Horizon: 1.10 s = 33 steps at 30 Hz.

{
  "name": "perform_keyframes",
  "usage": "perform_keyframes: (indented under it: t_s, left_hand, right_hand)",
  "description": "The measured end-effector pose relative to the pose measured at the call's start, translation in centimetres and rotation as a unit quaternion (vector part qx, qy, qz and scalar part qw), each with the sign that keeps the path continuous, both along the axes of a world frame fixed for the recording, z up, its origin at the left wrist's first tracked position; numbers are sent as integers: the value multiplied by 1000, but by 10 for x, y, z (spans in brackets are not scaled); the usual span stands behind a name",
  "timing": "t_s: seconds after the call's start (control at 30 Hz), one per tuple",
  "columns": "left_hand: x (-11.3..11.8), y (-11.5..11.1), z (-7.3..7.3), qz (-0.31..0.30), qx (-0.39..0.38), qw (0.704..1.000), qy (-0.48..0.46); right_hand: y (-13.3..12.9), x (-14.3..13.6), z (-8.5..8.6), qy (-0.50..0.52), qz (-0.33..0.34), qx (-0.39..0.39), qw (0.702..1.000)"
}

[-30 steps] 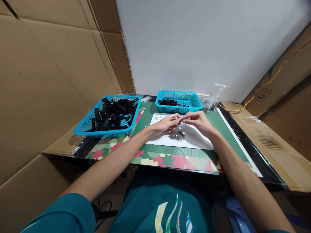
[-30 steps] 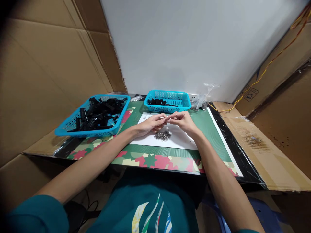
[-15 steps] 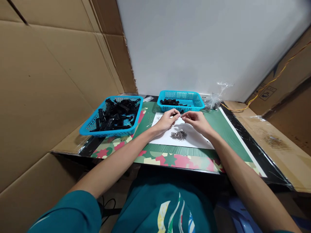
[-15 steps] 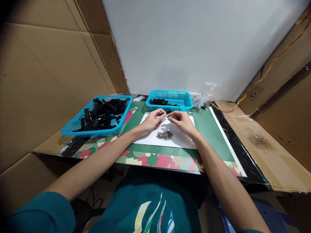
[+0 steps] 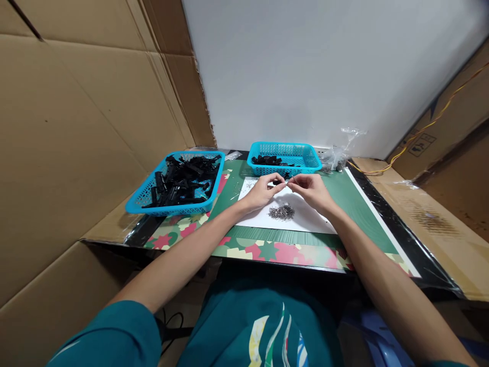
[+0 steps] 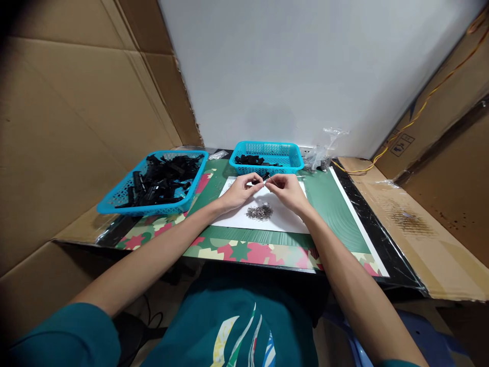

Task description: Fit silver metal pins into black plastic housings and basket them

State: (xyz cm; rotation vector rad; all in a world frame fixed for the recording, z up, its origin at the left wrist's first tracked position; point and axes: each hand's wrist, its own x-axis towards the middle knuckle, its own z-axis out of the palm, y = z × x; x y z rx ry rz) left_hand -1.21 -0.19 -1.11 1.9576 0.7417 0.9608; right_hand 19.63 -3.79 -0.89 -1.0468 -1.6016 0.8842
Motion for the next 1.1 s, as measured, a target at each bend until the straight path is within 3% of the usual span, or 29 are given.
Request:
perform_keyframes:
  t_s: [0.1, 0.2, 0.33, 0.47, 0.6, 0.8, 0.93, 1.1]
  left_hand:
    - [0, -1, 0, -3, -9, 1000, 0]
    - [1, -3, 2, 7, -45, 999, -17]
    - [1, -6, 3, 42, -88, 994, -44]
    - [1, -7, 5, 58, -99, 992, -57]
    - [2, -6, 7, 70, -89, 991, -75]
    - [3, -5, 8, 42, -94, 990, -100]
    - [1, -4, 8, 22, -87, 991, -101]
    - [0, -5, 8, 20, -82, 992, -91]
  right_hand:
    - [0, 0, 1, -12, 1, 11, 1000]
    - [-1, 0, 2, -27, -40, 43, 998]
    - [-5, 0, 0, -91, -106, 160, 977]
    - [-7, -3, -4, -175, -99, 269, 942]
    - [-6, -7, -6, -179, -87, 299, 933]
    - [-8, -9, -2, -117, -100, 268, 951]
    - [-8, -5, 1, -83, -57, 205, 974]
    - [-8, -1, 2, -88, -31, 164, 982]
